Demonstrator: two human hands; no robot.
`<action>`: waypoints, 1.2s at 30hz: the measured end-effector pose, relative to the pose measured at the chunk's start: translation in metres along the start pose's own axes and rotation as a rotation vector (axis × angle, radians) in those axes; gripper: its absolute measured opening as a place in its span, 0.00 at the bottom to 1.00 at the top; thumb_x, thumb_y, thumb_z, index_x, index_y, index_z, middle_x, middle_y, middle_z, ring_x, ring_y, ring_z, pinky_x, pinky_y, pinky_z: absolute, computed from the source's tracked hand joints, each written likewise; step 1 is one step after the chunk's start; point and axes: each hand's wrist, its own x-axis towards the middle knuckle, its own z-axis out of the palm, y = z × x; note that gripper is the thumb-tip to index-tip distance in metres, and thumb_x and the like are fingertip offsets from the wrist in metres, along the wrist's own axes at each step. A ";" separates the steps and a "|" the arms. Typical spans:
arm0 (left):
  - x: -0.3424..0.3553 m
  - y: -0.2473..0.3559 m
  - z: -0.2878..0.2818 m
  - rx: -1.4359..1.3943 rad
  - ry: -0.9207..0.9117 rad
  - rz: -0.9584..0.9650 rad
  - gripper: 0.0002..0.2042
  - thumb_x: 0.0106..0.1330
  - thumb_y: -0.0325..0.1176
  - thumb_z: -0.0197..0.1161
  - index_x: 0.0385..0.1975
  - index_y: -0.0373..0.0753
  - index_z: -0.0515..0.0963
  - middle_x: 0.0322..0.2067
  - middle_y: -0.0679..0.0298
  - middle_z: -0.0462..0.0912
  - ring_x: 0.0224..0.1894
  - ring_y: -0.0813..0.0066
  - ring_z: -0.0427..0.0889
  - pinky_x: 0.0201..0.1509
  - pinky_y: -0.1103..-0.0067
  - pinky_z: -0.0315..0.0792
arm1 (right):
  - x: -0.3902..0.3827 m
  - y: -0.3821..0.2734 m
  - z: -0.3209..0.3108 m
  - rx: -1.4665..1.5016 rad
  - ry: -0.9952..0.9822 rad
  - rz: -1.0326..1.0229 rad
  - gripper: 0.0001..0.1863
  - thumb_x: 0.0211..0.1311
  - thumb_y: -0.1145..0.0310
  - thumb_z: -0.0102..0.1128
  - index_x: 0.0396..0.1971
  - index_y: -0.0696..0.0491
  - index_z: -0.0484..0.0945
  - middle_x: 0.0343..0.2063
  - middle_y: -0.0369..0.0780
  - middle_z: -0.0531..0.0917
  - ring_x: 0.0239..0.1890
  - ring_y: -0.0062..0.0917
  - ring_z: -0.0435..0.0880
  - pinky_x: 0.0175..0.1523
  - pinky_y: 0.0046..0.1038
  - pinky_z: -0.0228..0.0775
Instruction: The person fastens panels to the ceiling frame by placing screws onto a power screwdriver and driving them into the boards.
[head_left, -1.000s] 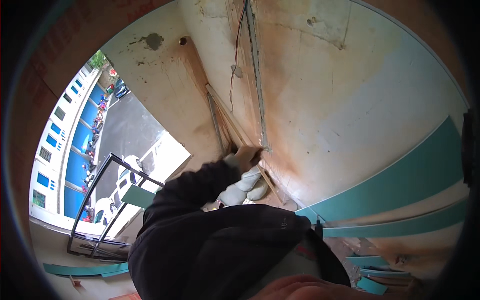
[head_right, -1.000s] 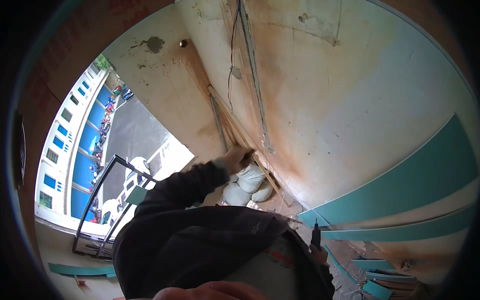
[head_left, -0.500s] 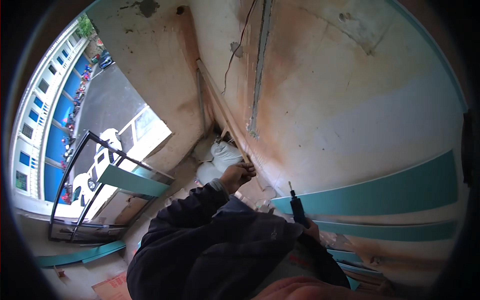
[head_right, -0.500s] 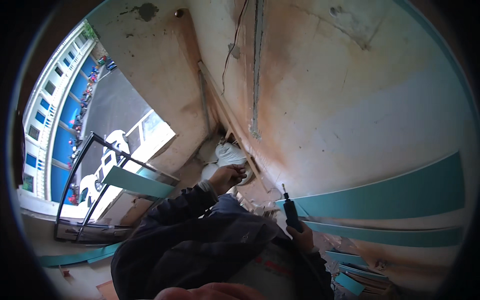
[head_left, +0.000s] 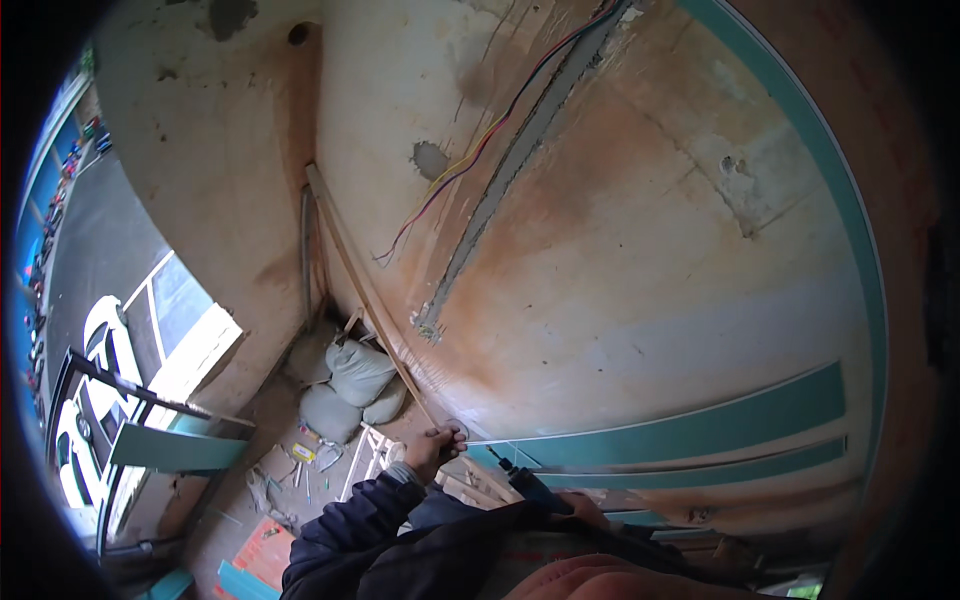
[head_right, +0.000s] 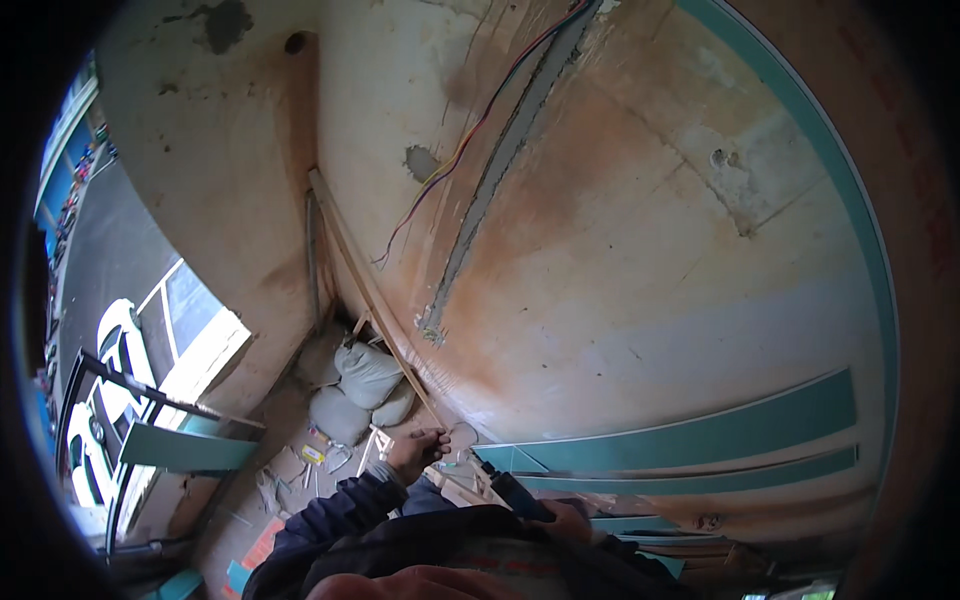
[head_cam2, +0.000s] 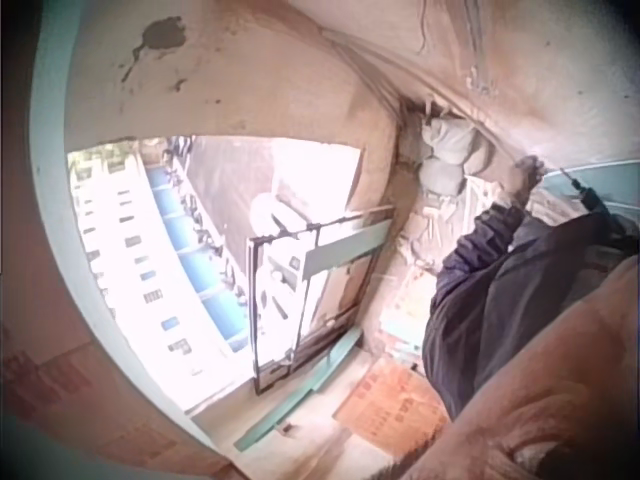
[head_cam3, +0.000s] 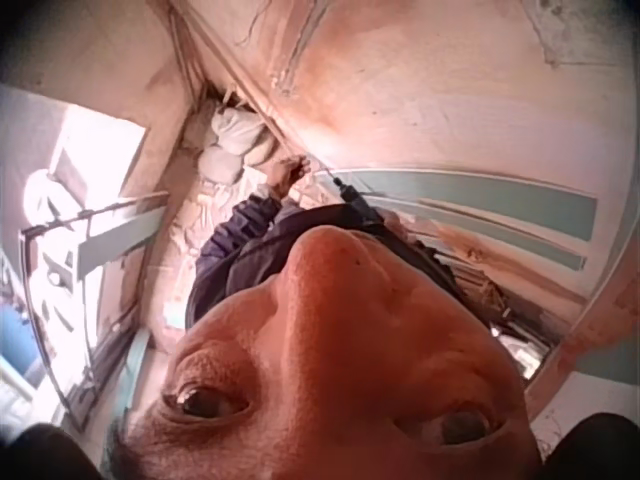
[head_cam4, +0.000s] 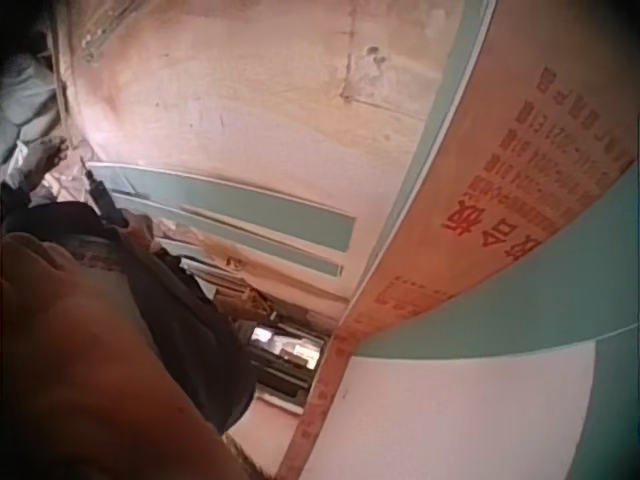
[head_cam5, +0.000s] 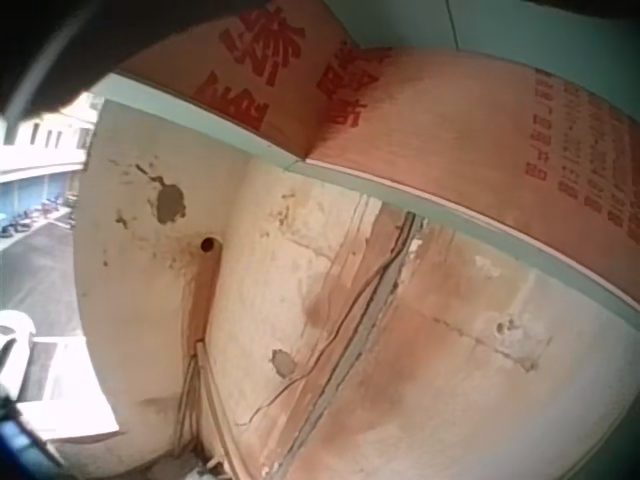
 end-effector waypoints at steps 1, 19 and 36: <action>0.007 -0.002 -0.008 -0.006 0.043 -0.028 0.10 0.69 0.24 0.48 0.48 0.33 0.70 0.41 0.58 0.78 0.43 0.66 0.81 0.46 0.76 0.76 | -0.001 -0.002 0.001 -0.013 0.021 0.024 0.31 0.52 0.47 0.67 0.49 0.56 0.76 0.38 0.43 0.83 0.40 0.24 0.82 0.48 0.26 0.72; 0.002 0.058 0.020 0.186 -0.020 -0.048 0.09 0.68 0.25 0.52 0.45 0.31 0.73 0.38 0.59 0.80 0.41 0.67 0.81 0.47 0.77 0.76 | 0.023 -0.044 0.016 0.121 0.019 -0.073 0.27 0.53 0.49 0.68 0.43 0.56 0.78 0.36 0.46 0.83 0.40 0.27 0.81 0.48 0.30 0.69; 0.027 0.078 0.078 0.453 0.009 -0.052 0.07 0.67 0.29 0.59 0.41 0.35 0.77 0.31 0.63 0.81 0.30 0.77 0.78 0.35 0.84 0.74 | 0.018 -0.047 0.042 0.373 0.176 -0.015 0.31 0.51 0.46 0.67 0.43 0.58 0.78 0.38 0.49 0.82 0.41 0.34 0.82 0.48 0.32 0.71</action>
